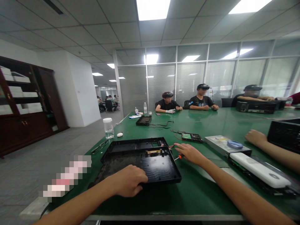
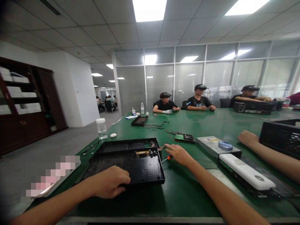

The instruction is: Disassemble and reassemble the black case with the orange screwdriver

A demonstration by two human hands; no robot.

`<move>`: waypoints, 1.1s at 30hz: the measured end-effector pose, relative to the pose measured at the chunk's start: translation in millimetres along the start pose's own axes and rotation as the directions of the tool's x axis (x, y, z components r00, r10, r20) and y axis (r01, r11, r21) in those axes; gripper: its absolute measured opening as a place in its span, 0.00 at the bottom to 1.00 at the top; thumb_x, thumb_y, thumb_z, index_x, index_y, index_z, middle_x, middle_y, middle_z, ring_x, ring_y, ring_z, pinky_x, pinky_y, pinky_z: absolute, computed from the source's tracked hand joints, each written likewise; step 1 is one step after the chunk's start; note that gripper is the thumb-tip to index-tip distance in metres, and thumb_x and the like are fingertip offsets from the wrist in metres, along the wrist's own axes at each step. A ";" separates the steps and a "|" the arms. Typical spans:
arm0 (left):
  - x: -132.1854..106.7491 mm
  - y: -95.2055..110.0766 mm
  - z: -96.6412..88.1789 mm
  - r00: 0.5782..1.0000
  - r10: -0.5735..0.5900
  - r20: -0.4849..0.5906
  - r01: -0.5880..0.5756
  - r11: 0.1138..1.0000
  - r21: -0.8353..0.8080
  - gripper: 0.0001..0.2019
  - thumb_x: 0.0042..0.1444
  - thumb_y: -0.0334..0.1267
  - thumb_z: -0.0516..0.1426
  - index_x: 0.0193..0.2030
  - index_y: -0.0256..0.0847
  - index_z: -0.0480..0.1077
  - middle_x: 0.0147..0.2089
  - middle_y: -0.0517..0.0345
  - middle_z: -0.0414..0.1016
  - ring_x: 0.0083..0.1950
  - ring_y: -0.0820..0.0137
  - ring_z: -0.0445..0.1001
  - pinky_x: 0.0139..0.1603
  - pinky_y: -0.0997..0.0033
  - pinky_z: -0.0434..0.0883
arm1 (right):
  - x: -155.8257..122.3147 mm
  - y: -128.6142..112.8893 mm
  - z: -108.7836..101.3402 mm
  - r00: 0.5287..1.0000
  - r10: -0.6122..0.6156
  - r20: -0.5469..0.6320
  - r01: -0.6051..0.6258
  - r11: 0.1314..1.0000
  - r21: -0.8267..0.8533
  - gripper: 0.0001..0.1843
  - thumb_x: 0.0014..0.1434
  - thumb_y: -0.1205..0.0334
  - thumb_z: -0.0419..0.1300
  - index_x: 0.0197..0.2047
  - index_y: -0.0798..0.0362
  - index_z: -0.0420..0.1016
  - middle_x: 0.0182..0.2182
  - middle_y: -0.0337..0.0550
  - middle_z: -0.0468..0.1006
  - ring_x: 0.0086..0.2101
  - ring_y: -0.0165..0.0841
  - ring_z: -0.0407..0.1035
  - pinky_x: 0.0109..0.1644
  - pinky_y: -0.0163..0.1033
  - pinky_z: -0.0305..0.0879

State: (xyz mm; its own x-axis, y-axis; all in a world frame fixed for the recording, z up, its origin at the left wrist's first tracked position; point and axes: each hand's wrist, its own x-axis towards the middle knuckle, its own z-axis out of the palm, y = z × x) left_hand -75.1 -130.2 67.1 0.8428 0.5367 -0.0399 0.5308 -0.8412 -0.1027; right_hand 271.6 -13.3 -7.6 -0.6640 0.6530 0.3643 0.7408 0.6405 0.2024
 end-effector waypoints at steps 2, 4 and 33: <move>1.5 4.9 0.3 1.000 0.018 0.017 -0.018 1.000 0.003 0.02 0.50 0.34 0.54 0.31 0.43 0.67 0.33 0.59 0.71 0.35 0.68 0.70 0.34 0.72 0.63 | -5.1 18.3 2.8 0.999 0.051 0.018 -0.052 0.998 0.031 0.23 0.51 0.73 0.51 0.51 0.55 0.66 0.52 0.50 0.65 0.49 0.39 0.60 0.51 0.47 0.56; 1.5 11.8 0.4 1.000 0.017 0.023 -0.018 1.000 0.011 0.02 0.49 0.34 0.54 0.31 0.42 0.67 0.33 0.59 0.72 0.35 0.68 0.70 0.34 0.72 0.64 | -6.6 29.6 7.5 0.996 0.067 0.057 -0.072 0.994 0.080 0.20 0.51 0.71 0.52 0.49 0.55 0.68 0.48 0.50 0.69 0.48 0.38 0.61 0.51 0.44 0.56; 87.8 -118.3 63.6 0.963 -0.232 -0.139 0.235 0.972 0.007 0.20 0.47 0.56 0.56 0.37 0.40 0.67 0.39 0.54 0.70 0.41 0.64 0.69 0.36 0.73 0.63 | 26.6 -59.5 6.9 0.859 0.451 0.243 -0.507 0.819 0.268 0.12 0.52 0.55 0.54 0.30 0.53 0.73 0.27 0.44 0.75 0.28 0.32 0.67 0.27 0.33 0.50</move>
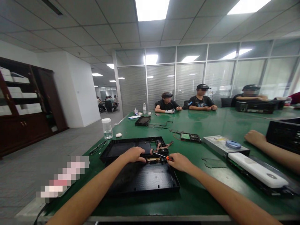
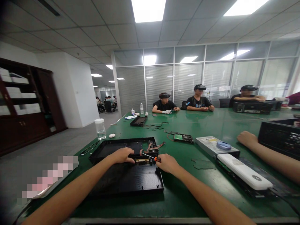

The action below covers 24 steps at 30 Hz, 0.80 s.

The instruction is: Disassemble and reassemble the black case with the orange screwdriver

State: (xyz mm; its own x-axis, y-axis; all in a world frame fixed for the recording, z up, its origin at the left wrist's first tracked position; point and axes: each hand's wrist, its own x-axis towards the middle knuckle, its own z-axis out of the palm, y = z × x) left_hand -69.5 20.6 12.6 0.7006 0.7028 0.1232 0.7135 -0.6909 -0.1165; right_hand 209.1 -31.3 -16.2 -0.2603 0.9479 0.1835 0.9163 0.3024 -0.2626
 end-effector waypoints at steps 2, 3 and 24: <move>0.9 -3.9 2.5 0.999 0.034 -0.015 -0.034 0.999 0.016 0.20 0.47 0.56 0.55 0.35 0.39 0.67 0.37 0.54 0.71 0.40 0.64 0.69 0.35 0.74 0.62 | -1.1 -1.6 -0.5 1.000 0.003 0.016 -0.002 1.000 -0.028 0.11 0.52 0.57 0.53 0.31 0.52 0.74 0.28 0.44 0.75 0.28 0.33 0.67 0.27 0.33 0.50; 1.8 -5.8 3.8 0.998 0.054 -0.023 -0.054 0.998 0.019 0.20 0.48 0.57 0.55 0.34 0.39 0.67 0.37 0.55 0.71 0.39 0.65 0.69 0.35 0.75 0.62 | -1.4 -1.7 -1.1 1.000 0.001 0.025 0.000 1.000 -0.029 0.11 0.52 0.57 0.52 0.32 0.52 0.74 0.28 0.43 0.75 0.29 0.33 0.67 0.27 0.33 0.50; 47.7 84.9 -14.7 0.897 0.440 -0.050 -0.422 0.883 0.206 0.05 0.51 0.36 0.56 0.35 0.42 0.71 0.37 0.55 0.69 0.41 0.67 0.67 0.38 0.72 0.66 | 17.4 33.7 -10.3 0.960 0.071 -0.271 0.035 0.930 0.366 0.22 0.54 0.47 0.47 0.24 0.56 0.68 0.19 0.37 0.66 0.22 0.28 0.58 0.24 0.32 0.49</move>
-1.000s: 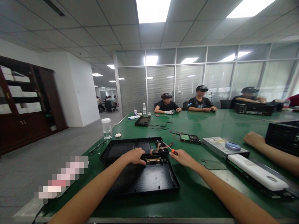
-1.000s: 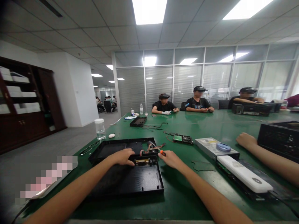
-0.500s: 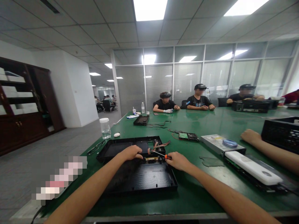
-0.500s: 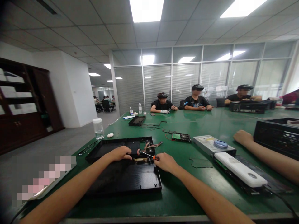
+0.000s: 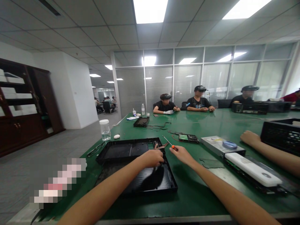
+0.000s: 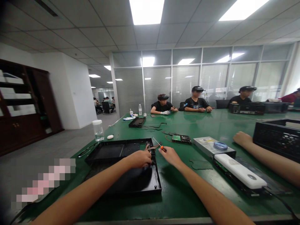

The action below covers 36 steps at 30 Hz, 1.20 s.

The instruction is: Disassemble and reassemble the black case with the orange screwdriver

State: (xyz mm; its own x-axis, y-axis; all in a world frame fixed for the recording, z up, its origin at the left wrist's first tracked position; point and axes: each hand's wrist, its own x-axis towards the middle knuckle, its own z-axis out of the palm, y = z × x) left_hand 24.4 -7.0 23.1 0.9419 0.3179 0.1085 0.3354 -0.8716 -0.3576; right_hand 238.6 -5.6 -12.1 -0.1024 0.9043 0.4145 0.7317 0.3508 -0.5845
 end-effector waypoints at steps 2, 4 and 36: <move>4.3 3.5 10.2 0.999 0.042 -0.002 -0.042 0.997 0.064 0.03 0.52 0.33 0.55 0.31 0.40 0.70 0.35 0.54 0.67 0.39 0.67 0.66 0.37 0.72 0.66 | 0.9 5.5 0.1 1.000 0.008 0.005 -0.008 1.000 -0.013 0.21 0.54 0.47 0.48 0.24 0.56 0.68 0.19 0.37 0.66 0.22 0.28 0.58 0.24 0.32 0.48; 5.0 3.9 18.3 0.998 0.067 -0.022 -0.064 0.992 0.111 0.06 0.54 0.31 0.53 0.29 0.38 0.70 0.34 0.53 0.66 0.38 0.67 0.65 0.38 0.70 0.65 | 0.9 9.4 2.0 1.000 0.011 0.017 -0.011 0.999 -0.031 0.21 0.53 0.48 0.48 0.24 0.56 0.68 0.18 0.37 0.66 0.21 0.28 0.58 0.25 0.32 0.49; 13.7 11.2 46.4 0.911 -0.339 -0.233 0.198 0.858 -0.473 0.07 0.53 0.35 0.55 0.35 0.37 0.74 0.37 0.55 0.74 0.41 0.70 0.69 0.46 0.70 0.64 | -5.3 -3.5 1.5 0.996 -0.091 0.013 0.092 0.994 -0.051 0.20 0.54 0.49 0.48 0.26 0.55 0.71 0.21 0.39 0.70 0.24 0.30 0.61 0.28 0.33 0.53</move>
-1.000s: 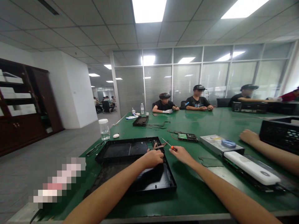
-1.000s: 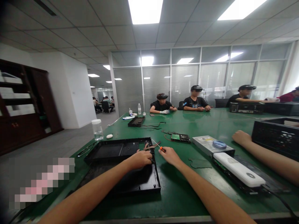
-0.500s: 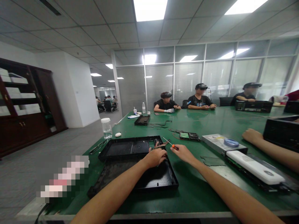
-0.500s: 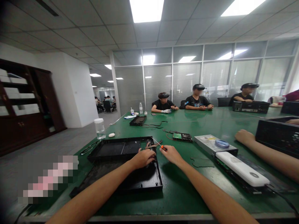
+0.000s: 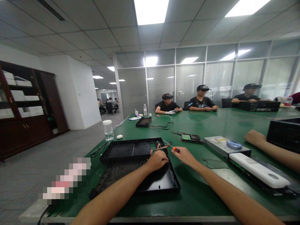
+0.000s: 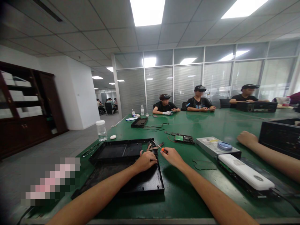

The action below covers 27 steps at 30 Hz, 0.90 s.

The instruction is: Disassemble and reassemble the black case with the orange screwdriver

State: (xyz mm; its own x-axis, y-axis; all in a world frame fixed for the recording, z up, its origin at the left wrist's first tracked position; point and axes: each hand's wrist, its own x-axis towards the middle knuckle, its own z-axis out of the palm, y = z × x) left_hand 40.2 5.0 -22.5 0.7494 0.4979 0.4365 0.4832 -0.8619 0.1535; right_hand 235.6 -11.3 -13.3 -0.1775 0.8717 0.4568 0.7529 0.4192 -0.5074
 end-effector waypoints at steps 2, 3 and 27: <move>-0.2 -0.8 1.2 1.000 0.011 0.013 -0.011 1.000 0.025 0.07 0.53 0.35 0.55 0.35 0.38 0.74 0.37 0.55 0.74 0.41 0.70 0.69 0.46 0.70 0.63 | 0.2 -0.5 0.7 1.000 -0.005 -0.005 0.005 1.000 0.005 0.19 0.54 0.49 0.48 0.25 0.55 0.70 0.20 0.38 0.69 0.23 0.30 0.61 0.28 0.33 0.52; -0.1 -1.3 1.4 1.000 0.014 0.022 -0.015 0.999 0.034 0.07 0.53 0.36 0.55 0.35 0.38 0.74 0.37 0.55 0.74 0.41 0.69 0.69 0.46 0.69 0.63 | 0.5 -0.3 1.0 1.000 -0.004 -0.006 0.004 1.000 0.016 0.19 0.54 0.49 0.49 0.25 0.55 0.69 0.20 0.38 0.68 0.23 0.29 0.60 0.27 0.33 0.52; -1.1 -2.8 -11.5 0.987 0.118 0.105 -0.115 0.993 -0.029 0.07 0.52 0.29 0.53 0.36 0.38 0.72 0.40 0.56 0.74 0.44 0.71 0.69 0.49 0.73 0.62 | 6.1 20.2 -54.7 0.995 0.005 0.098 -0.044 0.915 0.400 0.15 0.52 0.56 0.51 0.41 0.55 0.61 0.22 0.34 0.65 0.18 0.25 0.59 0.21 0.31 0.55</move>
State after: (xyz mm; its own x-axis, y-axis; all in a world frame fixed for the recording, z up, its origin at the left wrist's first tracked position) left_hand 32.8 5.7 -13.2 0.8444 0.4001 0.3562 0.3802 -0.9160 0.1277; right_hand 284.4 -11.4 19.2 -0.2348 0.8945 0.3805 0.4434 0.4469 -0.7769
